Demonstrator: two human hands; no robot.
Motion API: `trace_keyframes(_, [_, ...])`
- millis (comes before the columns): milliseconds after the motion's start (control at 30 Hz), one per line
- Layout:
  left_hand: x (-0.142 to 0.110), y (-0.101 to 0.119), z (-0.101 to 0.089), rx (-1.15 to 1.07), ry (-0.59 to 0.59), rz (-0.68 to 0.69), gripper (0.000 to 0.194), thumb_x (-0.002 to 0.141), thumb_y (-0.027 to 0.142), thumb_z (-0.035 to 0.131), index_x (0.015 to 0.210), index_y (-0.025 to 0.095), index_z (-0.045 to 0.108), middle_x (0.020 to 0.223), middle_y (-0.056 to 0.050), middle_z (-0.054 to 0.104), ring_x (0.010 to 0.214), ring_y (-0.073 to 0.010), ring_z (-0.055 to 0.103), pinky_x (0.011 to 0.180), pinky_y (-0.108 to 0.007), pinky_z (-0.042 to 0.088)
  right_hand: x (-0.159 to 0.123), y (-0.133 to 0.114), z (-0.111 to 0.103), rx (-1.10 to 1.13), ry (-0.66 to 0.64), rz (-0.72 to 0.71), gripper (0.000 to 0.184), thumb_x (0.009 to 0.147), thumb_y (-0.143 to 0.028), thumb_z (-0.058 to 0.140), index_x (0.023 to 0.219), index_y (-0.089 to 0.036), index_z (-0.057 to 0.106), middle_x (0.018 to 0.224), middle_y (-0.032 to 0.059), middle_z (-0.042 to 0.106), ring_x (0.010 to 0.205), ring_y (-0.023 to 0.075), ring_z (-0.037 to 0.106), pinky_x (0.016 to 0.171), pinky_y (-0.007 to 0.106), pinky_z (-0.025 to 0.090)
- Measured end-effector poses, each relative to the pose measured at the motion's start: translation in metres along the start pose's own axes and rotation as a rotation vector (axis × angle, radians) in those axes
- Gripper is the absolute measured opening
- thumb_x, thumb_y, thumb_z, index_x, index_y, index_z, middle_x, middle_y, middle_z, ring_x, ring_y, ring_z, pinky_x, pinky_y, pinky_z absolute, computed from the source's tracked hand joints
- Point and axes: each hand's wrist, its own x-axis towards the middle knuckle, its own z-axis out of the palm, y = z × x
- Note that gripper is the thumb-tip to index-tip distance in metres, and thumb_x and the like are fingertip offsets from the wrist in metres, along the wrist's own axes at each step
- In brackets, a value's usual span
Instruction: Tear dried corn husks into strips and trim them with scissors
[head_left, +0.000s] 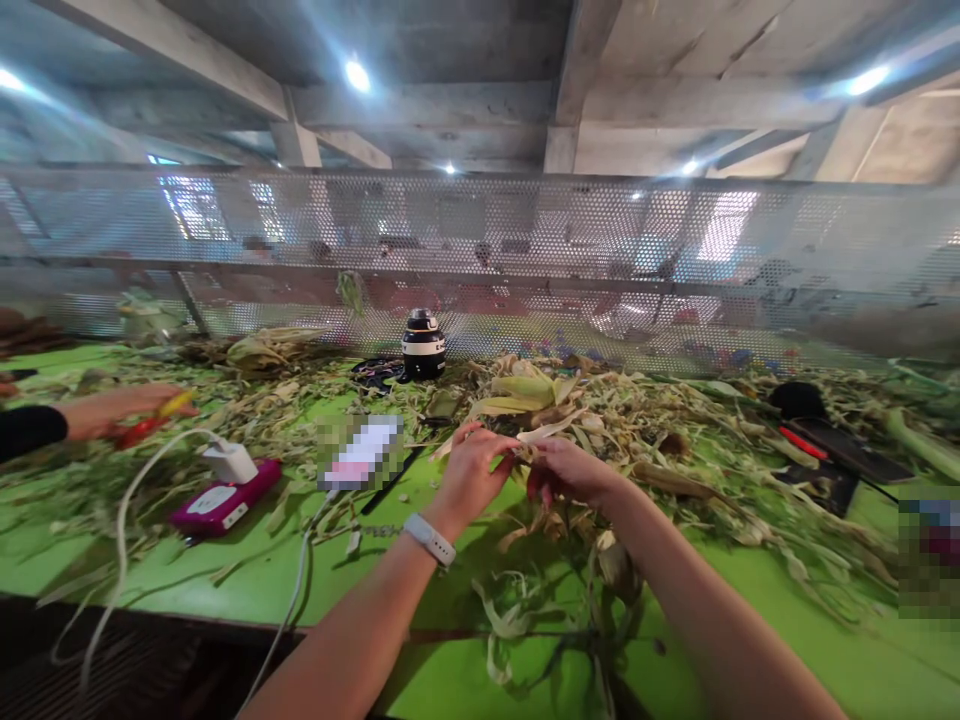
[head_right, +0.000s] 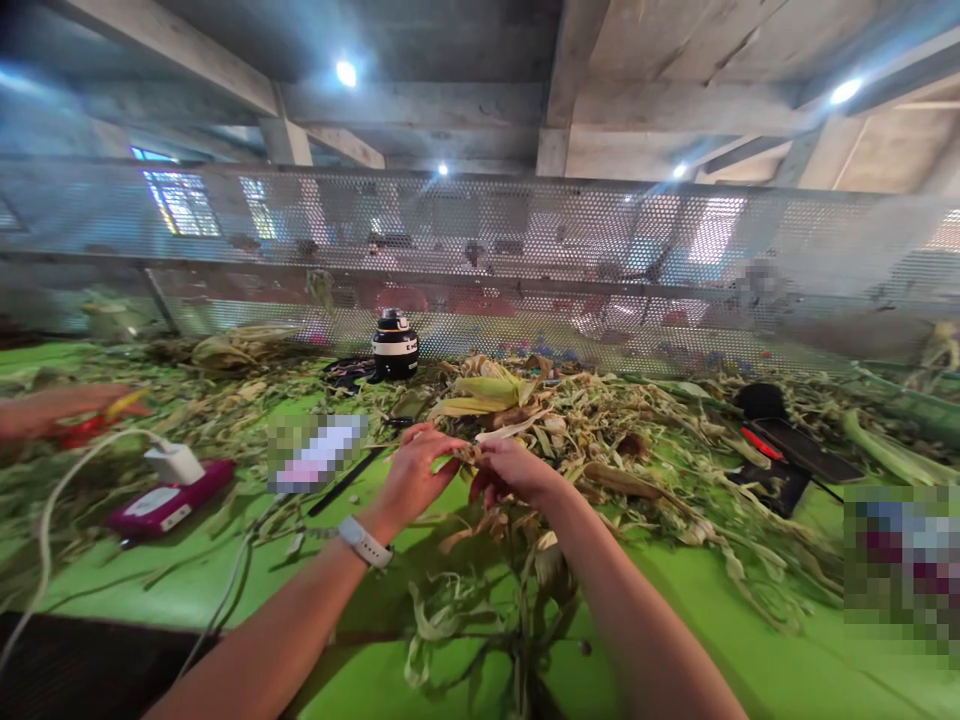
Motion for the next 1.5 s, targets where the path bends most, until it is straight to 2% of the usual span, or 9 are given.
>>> trace_keyframes(133, [-0.002, -0.004, 0.004, 0.007, 0.103, 0.083, 0.020, 0.078, 0.011, 0.063, 0.090, 0.025, 0.071, 0.081, -0.001, 0.072, 0.078, -0.0169, 0.064, 0.098, -0.040, 0.038, 0.002, 0.001, -0.005, 0.086, -0.010, -0.011, 0.024, 0.065, -0.036, 0.066, 0.075, -0.016, 0.057, 0.054, -0.0013, 0.067, 0.034, 0.0080, 0.052, 0.036, 0.017, 0.035])
trace_keyframes(267, [-0.003, -0.005, 0.006, 0.005, 0.132, 0.137, 0.018, 0.080, 0.012, 0.062, 0.092, 0.024, 0.071, 0.080, -0.001, 0.072, 0.074, -0.0154, 0.065, 0.096, -0.040, 0.041, 0.000, -0.002, -0.005, 0.098, 0.026, -0.005, 0.030, 0.064, -0.039, 0.072, 0.077, -0.015, 0.060, 0.055, -0.0010, 0.068, 0.037, 0.0065, 0.052, 0.036, 0.015, 0.029])
trace_keyframes(567, [-0.003, -0.008, 0.010, -0.001, 0.166, 0.103, 0.018, 0.079, 0.012, 0.064, 0.092, 0.022, 0.071, 0.076, -0.001, 0.072, 0.072, -0.0156, 0.065, 0.096, -0.041, 0.043, 0.000, -0.002, -0.005, 0.093, 0.112, -0.009, 0.025, 0.068, -0.038, 0.067, 0.072, -0.014, 0.060, 0.056, 0.0000, 0.067, 0.037, 0.0067, 0.053, 0.037, 0.016, 0.032])
trace_keyframes(800, [-0.003, -0.009, 0.010, -0.041, 0.172, 0.098, 0.015, 0.081, 0.015, 0.062, 0.088, 0.023, 0.072, 0.078, -0.003, 0.073, 0.074, -0.0164, 0.066, 0.098, -0.042, 0.041, 0.003, 0.003, -0.005, 0.059, 0.039, -0.061, 0.030, 0.065, -0.043, 0.067, 0.072, -0.016, 0.058, 0.045, -0.0044, 0.060, 0.027, 0.0051, 0.040, 0.031, 0.017, 0.025])
trace_keyframes(967, [-0.003, -0.009, 0.012, -0.128, 0.149, 0.066, 0.014, 0.080, 0.015, 0.063, 0.086, 0.022, 0.073, 0.079, -0.004, 0.074, 0.074, -0.0170, 0.067, 0.099, -0.045, 0.040, 0.004, 0.002, -0.005, 0.066, 0.128, -0.084, 0.028, 0.063, -0.040, 0.070, 0.071, -0.015, 0.059, 0.050, -0.0029, 0.063, 0.032, 0.0045, 0.047, 0.035, 0.015, 0.029])
trace_keyframes(1100, [-0.002, -0.004, 0.014, -0.290, 0.131, -0.087, 0.012, 0.073, 0.014, 0.067, 0.078, 0.022, 0.074, 0.076, -0.003, 0.074, 0.075, -0.0179, 0.067, 0.101, -0.043, 0.039, 0.004, -0.001, -0.003, -0.037, 0.190, -0.100, 0.023, 0.066, -0.037, 0.065, 0.069, -0.016, 0.060, 0.048, -0.0030, 0.062, 0.033, 0.0057, 0.049, 0.035, 0.015, 0.031])
trace_keyframes(1267, [0.003, 0.002, 0.012, -0.732, 0.067, -0.528, 0.011, 0.068, 0.021, 0.069, 0.076, 0.019, 0.075, 0.081, -0.007, 0.075, 0.081, -0.0210, 0.068, 0.083, -0.035, 0.050, 0.004, -0.002, -0.009, -0.217, 0.272, -0.107, 0.019, 0.069, -0.032, 0.062, 0.059, -0.017, 0.055, 0.047, -0.0035, 0.062, 0.032, 0.0062, 0.049, 0.034, 0.016, 0.034])
trace_keyframes(1367, [0.004, 0.002, 0.008, -0.983, 0.114, -0.725, 0.013, 0.064, 0.023, 0.071, 0.076, 0.018, 0.074, 0.085, -0.007, 0.075, 0.089, -0.0207, 0.066, 0.085, -0.032, 0.048, 0.003, -0.001, -0.019, -0.281, 0.320, -0.075, 0.018, 0.070, -0.027, 0.059, 0.055, -0.017, 0.055, 0.050, -0.0036, 0.063, 0.031, 0.0055, 0.047, 0.033, 0.017, 0.030])
trace_keyframes(1500, [0.005, -0.002, 0.007, -1.271, 0.127, -0.923, 0.011, 0.066, 0.020, 0.070, 0.077, 0.018, 0.070, 0.094, -0.006, 0.073, 0.089, -0.0175, 0.065, 0.070, -0.025, 0.049, 0.002, -0.001, -0.026, -0.175, 0.409, -0.103, 0.017, 0.071, -0.024, 0.056, 0.055, -0.017, 0.058, 0.036, -0.0079, 0.045, 0.030, 0.0042, 0.033, 0.033, 0.017, 0.021])
